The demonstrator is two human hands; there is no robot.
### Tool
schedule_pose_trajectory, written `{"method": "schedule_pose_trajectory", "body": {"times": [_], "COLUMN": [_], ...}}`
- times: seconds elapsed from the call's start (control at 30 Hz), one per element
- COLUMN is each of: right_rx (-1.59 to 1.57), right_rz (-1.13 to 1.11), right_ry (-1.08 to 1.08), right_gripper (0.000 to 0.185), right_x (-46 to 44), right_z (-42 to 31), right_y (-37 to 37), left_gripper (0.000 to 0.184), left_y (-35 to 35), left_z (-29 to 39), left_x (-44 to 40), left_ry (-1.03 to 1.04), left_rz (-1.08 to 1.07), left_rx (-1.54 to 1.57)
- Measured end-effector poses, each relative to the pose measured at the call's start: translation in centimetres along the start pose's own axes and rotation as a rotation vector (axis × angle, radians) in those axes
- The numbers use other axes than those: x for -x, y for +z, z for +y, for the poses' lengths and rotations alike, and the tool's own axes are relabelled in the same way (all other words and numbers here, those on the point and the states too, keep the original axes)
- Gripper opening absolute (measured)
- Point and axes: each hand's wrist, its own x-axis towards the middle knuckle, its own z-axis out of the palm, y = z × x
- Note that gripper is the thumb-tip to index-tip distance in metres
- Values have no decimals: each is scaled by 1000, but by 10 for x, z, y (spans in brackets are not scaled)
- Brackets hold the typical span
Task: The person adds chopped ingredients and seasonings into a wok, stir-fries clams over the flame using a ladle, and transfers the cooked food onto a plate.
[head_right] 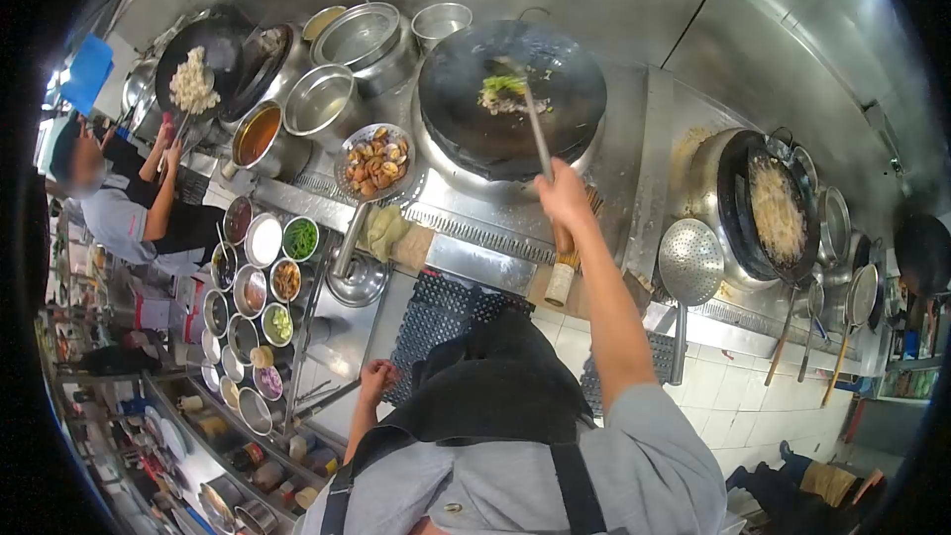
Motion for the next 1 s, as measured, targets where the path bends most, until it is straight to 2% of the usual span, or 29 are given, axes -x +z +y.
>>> {"method": "schedule_pose_trajectory", "body": {"times": [0.03,0.1,0.13,0.23,0.27,0.37,0.4,0.53,0.63,0.73,0.83,0.87,0.97,1.0], "right_rx": [143,-62,-163,-172,-10,294,270,251,227,165,191,226,94,159], "right_rz": [36,-160,-256,-239,-172,241,248,-1,-116,-162,-48,86,270,270], "right_ry": [-198,90,228,221,244,-80,77,102,113,5,89,15,249,241], "right_gripper": [30,33,35,36,38,40,41,47,53,53,49,44,45,38], "right_x": [9,41,46,14,5,-22,-23,12,74,89,57,47,30,25], "right_z": [5,-32,-46,-9,-24,10,10,-25,-61,-41,-21,7,-10,-13], "right_y": [1,-9,-15,-17,-22,-5,2,-12,-18,-14,-5,5,37,44], "left_gripper": [10,11,13,14,14,15,15,17,17,15,13,13,14,14], "left_y": [2,14,25,23,20,5,-1,-26,-46,-50,-50,-48,-45,-46], "left_z": [-6,-15,-8,-10,-12,-14,-14,-1,-6,23,40,44,47,43], "left_x": [-5,-5,4,11,8,-5,-10,-47,-82,-100,-120,-124,-128,-129], "left_ry": [-47,-154,-266,-276,-273,-284,-286,-267,-305,-282,-273,-268,-241,-255], "left_rz": [-16,-51,29,-71,-93,-124,-130,-129,-112,-36,-39,-48,-84,-108], "left_rx": [30,93,95,-142,-171,-226,-236,-255,-21,-38,-44,-54,-64,-86]}}
